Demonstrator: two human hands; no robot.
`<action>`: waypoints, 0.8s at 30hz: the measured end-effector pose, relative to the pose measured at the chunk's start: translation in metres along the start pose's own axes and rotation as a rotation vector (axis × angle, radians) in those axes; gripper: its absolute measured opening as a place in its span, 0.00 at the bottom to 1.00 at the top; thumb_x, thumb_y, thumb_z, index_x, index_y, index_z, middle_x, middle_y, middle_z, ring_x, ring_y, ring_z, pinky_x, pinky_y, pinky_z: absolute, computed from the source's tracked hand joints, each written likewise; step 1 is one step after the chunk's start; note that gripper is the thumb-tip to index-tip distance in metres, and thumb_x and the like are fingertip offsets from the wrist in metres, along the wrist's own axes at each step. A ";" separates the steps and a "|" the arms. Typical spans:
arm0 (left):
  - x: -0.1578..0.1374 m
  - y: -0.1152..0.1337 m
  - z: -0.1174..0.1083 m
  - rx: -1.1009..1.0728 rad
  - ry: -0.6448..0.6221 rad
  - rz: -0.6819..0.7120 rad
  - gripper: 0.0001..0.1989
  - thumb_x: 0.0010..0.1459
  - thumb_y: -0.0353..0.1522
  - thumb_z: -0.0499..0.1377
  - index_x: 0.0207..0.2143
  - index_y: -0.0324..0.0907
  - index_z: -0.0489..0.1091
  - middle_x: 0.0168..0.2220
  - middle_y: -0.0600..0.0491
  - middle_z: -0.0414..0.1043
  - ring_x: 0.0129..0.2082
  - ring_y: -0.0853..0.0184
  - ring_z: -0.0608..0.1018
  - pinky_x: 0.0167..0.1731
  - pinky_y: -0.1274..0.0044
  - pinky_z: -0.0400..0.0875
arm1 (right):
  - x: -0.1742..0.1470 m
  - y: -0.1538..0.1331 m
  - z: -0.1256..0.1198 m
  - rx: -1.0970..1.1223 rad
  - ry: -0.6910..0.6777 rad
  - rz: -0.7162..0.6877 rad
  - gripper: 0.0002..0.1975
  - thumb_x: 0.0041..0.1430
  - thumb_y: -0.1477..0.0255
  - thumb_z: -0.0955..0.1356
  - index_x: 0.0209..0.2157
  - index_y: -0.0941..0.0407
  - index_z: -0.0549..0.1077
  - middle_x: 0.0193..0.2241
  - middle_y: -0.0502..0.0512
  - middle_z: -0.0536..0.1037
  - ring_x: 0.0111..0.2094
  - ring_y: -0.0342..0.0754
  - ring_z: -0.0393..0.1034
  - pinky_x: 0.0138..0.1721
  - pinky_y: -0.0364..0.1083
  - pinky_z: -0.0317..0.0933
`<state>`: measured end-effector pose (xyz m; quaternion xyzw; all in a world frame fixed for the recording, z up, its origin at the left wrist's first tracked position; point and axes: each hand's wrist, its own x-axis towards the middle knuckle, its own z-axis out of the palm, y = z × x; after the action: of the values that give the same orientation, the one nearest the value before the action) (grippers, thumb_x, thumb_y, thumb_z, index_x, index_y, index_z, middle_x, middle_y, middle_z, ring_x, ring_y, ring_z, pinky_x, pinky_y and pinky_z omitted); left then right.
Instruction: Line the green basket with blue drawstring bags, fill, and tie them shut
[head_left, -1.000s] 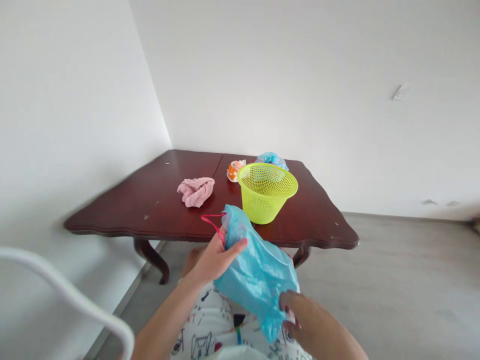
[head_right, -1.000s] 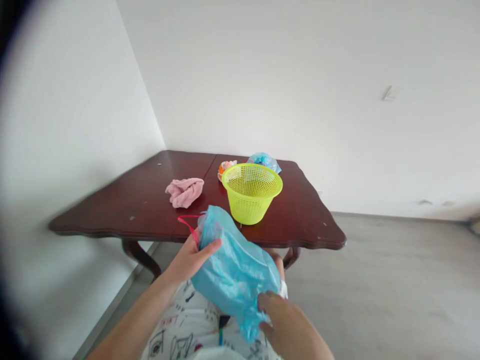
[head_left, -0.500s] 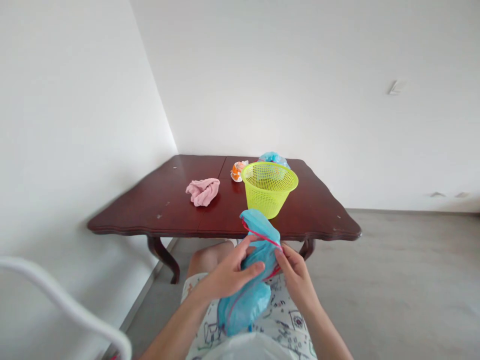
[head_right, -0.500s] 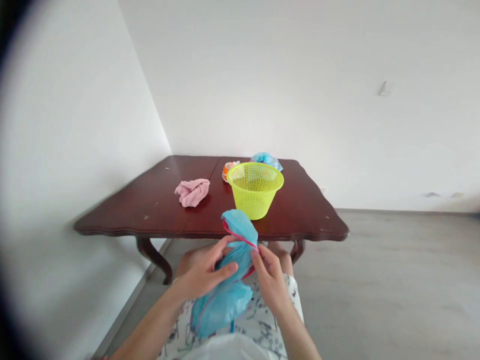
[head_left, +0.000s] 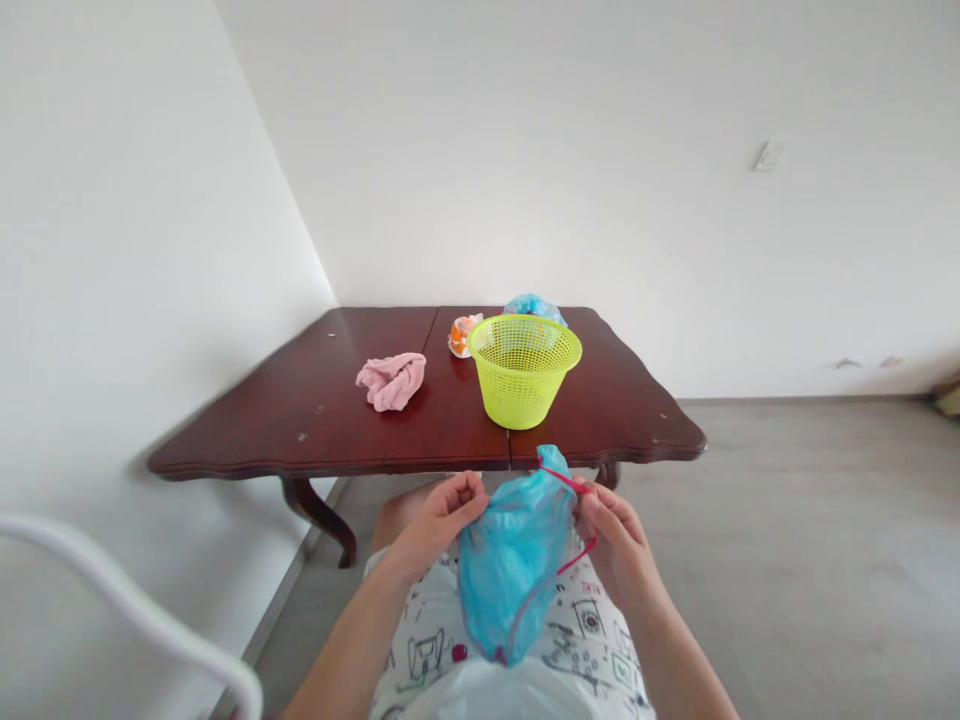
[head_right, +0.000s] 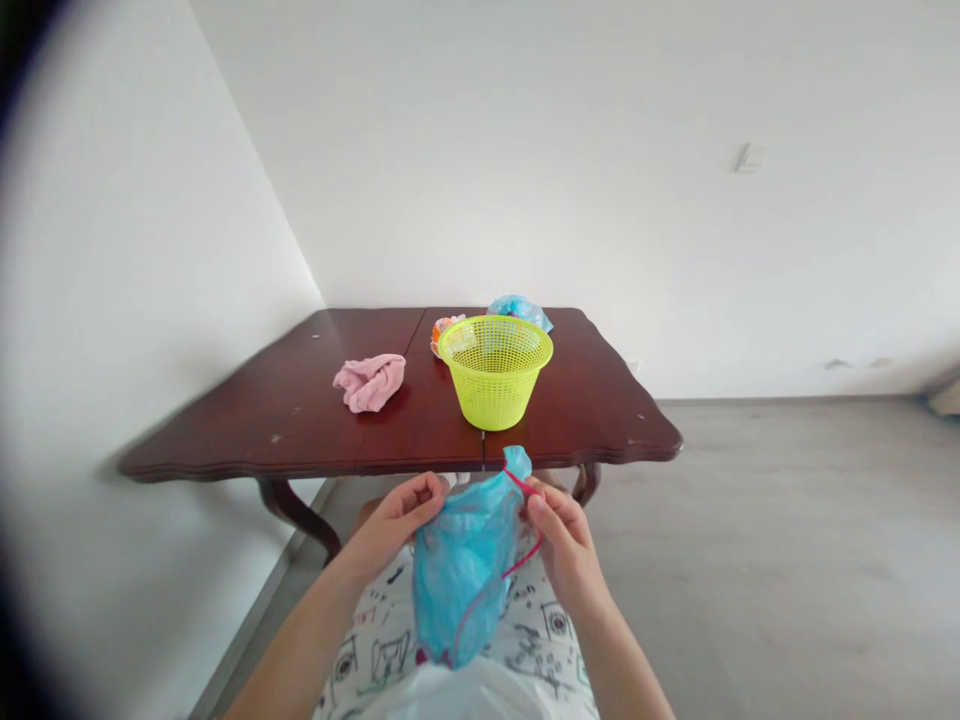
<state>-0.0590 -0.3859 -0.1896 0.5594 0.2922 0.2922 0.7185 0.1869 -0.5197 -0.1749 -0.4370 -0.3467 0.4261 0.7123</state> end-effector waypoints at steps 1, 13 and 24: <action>-0.001 0.002 -0.003 -0.033 0.016 -0.008 0.29 0.63 0.54 0.79 0.38 0.44 0.71 0.31 0.59 0.65 0.28 0.71 0.64 0.28 0.81 0.59 | 0.002 -0.005 -0.002 0.022 -0.004 0.006 0.31 0.69 0.46 0.77 0.25 0.52 0.65 0.31 0.54 0.72 0.33 0.50 0.65 0.36 0.47 0.66; -0.015 0.010 -0.025 -0.216 0.478 0.205 0.28 0.57 0.48 0.84 0.44 0.46 0.73 0.33 0.61 0.70 0.27 0.74 0.69 0.26 0.84 0.66 | 0.017 0.041 -0.026 -0.492 -0.076 0.199 0.34 0.59 0.33 0.79 0.38 0.51 0.78 0.27 0.47 0.73 0.28 0.46 0.64 0.27 0.43 0.58; -0.032 0.034 -0.062 0.491 0.352 0.225 0.18 0.66 0.44 0.73 0.37 0.46 0.69 0.31 0.60 0.66 0.30 0.68 0.67 0.31 0.79 0.63 | 0.050 0.059 -0.042 0.331 0.122 0.282 0.20 0.57 0.53 0.83 0.32 0.51 0.78 0.31 0.51 0.85 0.34 0.51 0.80 0.42 0.50 0.78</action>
<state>-0.1296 -0.3633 -0.1660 0.6857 0.4103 0.3829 0.4635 0.2255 -0.4729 -0.2384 -0.3835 -0.1638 0.5453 0.7271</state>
